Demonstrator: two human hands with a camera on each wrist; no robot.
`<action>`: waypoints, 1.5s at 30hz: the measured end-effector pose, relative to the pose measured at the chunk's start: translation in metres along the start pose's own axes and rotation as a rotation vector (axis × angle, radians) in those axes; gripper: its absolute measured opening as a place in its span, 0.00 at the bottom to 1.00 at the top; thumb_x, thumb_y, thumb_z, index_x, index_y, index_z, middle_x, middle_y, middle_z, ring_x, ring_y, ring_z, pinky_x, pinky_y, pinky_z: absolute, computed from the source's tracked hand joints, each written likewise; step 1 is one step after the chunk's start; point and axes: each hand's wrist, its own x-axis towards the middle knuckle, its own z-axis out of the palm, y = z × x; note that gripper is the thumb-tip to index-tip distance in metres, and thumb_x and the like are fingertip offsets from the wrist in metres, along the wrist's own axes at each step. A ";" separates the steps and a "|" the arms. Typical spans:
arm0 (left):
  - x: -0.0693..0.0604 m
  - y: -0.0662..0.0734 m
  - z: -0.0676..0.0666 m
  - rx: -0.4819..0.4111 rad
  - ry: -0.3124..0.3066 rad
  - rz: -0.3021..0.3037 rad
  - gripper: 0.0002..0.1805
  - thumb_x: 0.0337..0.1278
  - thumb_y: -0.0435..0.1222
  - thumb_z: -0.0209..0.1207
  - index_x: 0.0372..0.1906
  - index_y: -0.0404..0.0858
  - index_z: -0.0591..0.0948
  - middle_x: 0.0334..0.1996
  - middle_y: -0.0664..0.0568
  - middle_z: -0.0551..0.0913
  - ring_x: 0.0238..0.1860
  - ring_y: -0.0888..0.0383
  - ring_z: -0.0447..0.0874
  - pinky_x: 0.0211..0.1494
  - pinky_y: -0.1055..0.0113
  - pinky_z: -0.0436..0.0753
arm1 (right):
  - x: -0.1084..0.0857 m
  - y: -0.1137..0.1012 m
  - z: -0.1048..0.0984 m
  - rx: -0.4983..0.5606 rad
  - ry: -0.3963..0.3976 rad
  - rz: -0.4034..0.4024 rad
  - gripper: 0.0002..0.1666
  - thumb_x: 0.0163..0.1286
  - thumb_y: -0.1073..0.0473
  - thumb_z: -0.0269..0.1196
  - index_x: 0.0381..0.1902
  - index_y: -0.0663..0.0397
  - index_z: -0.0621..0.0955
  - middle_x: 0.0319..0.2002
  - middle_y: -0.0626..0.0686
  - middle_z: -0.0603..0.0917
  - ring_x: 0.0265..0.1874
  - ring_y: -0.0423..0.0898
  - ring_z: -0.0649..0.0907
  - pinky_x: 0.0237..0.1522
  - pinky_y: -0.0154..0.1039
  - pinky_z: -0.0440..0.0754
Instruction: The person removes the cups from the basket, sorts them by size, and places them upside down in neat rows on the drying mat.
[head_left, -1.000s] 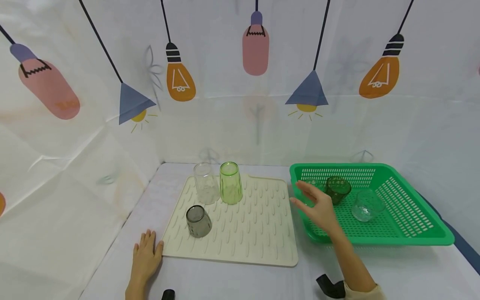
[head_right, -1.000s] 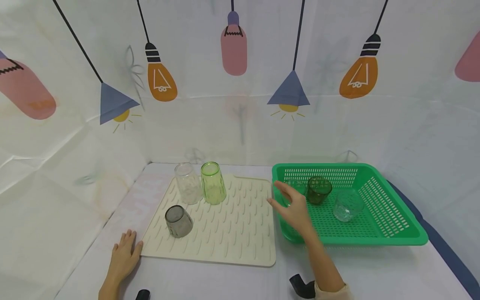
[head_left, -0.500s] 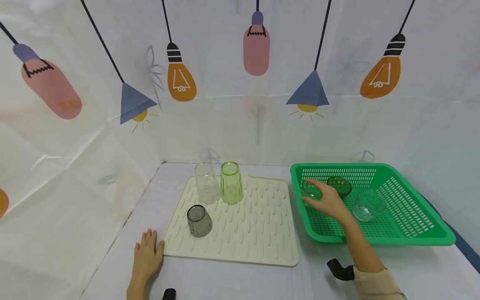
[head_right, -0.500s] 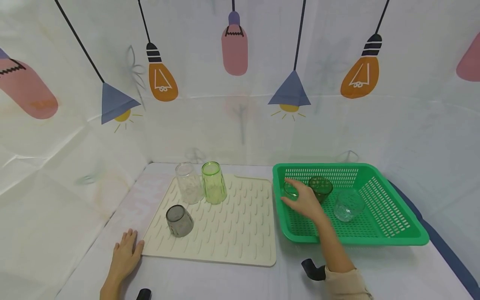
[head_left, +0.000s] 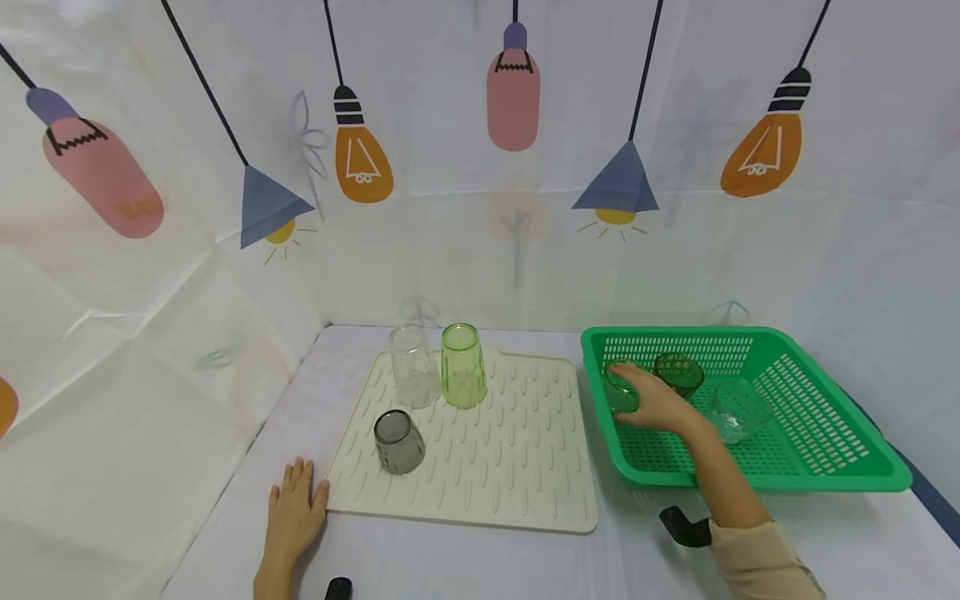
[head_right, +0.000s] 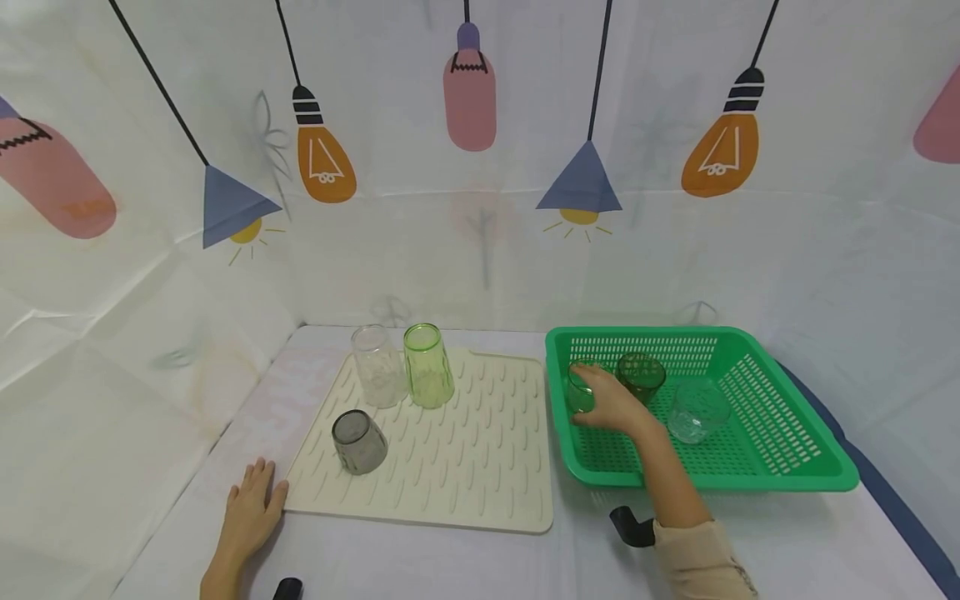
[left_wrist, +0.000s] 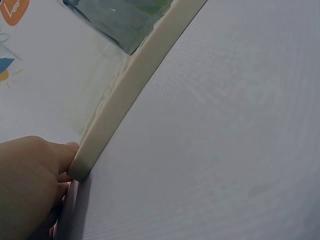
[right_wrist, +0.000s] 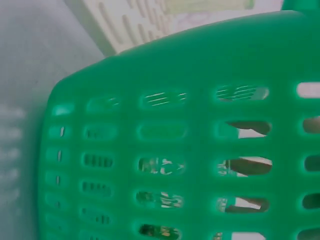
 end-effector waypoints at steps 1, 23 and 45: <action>0.000 0.000 0.000 0.002 0.002 0.000 0.29 0.66 0.36 0.46 0.60 0.14 0.62 0.62 0.19 0.56 0.65 0.25 0.50 0.64 0.33 0.47 | 0.001 0.001 0.001 -0.015 -0.002 0.010 0.43 0.52 0.63 0.70 0.63 0.76 0.65 0.63 0.77 0.63 0.62 0.73 0.61 0.54 0.66 0.69; -0.002 0.001 -0.003 0.012 -0.015 -0.020 0.29 0.66 0.36 0.45 0.61 0.14 0.60 0.63 0.19 0.54 0.66 0.25 0.49 0.65 0.33 0.45 | 0.021 0.006 -0.002 -0.141 0.001 0.064 0.42 0.55 0.63 0.69 0.64 0.72 0.64 0.63 0.78 0.60 0.60 0.76 0.62 0.52 0.67 0.69; 0.001 0.001 -0.001 -0.013 -0.037 -0.033 0.29 0.66 0.35 0.45 0.61 0.14 0.59 0.64 0.19 0.53 0.66 0.25 0.47 0.65 0.33 0.44 | 0.003 0.017 -0.013 -0.096 -0.127 0.088 0.50 0.46 0.59 0.75 0.62 0.78 0.65 0.56 0.77 0.70 0.54 0.74 0.70 0.48 0.62 0.75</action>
